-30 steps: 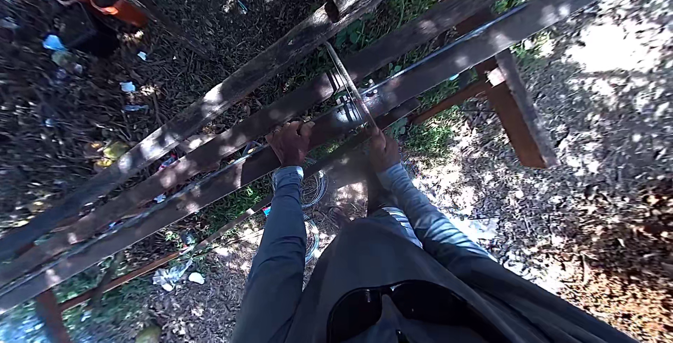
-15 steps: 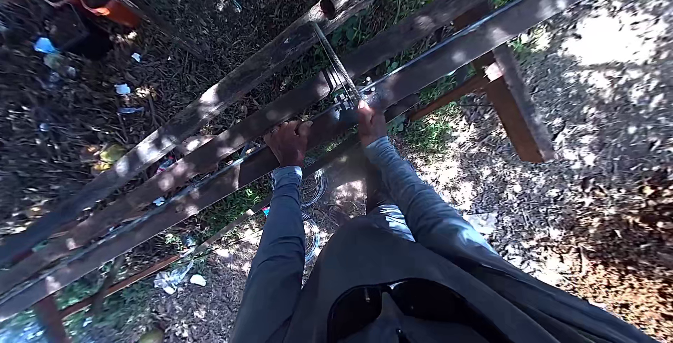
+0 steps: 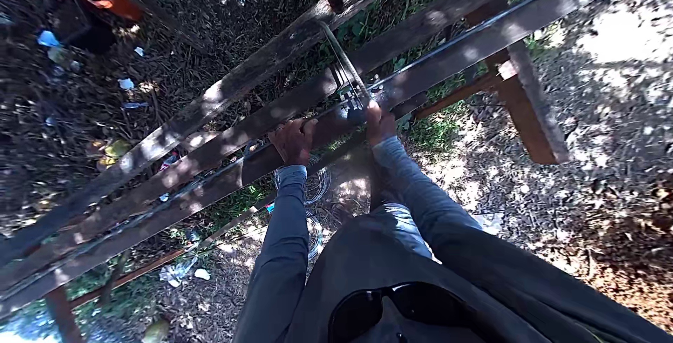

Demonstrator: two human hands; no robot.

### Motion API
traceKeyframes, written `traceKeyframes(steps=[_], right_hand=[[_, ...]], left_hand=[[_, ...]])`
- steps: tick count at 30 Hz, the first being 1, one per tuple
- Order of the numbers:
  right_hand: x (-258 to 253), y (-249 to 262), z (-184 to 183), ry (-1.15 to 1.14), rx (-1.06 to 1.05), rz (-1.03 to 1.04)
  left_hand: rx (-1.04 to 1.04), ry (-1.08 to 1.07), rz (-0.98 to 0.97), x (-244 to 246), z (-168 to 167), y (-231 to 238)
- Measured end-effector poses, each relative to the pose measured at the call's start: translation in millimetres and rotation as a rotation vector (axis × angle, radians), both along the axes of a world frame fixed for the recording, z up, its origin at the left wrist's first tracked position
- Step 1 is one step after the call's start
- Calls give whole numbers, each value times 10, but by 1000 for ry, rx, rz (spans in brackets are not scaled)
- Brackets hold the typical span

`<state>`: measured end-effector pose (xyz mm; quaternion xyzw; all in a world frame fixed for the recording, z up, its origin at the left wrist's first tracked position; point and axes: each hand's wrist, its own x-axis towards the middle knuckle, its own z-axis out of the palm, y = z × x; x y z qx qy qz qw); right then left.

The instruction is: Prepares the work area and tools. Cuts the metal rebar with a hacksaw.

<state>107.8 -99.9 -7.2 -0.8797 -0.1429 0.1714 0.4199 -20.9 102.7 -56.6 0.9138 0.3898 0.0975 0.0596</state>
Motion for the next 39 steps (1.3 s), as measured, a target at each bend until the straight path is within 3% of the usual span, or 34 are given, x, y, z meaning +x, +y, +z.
traceKeyframes(steps=[3,10,13,18,21,25,27,30,35,39], right_hand=[[22,-7,-45,-34,15,15],[-931,-1394,-313,23,133,-24],[-682,-1001,-74,-5,43,-2],[107,114,-91,-35,41,2],[-38,-107,-132,-80,64,32],[-730,-1090,-375,-15,110,-2],[-929,-1375,-295,-7,103,-19],[-708,-1044,-32,-32,33,-2],[86,70,-54,-48,15,0],[-195,-287,-104,-74,32,64]], left_hand=[[0,-12,-9,6,31,-18],[3,-19,-16,14,18,0],[7,-1,-13,38,17,38],[25,-12,-6,25,-34,36],[29,-17,-14,41,-24,22],[20,-29,-13,18,-29,8],[26,-38,-17,13,-32,14],[7,-9,-15,41,15,23],[-4,4,-2,30,19,10],[20,-33,-26,18,20,2]])
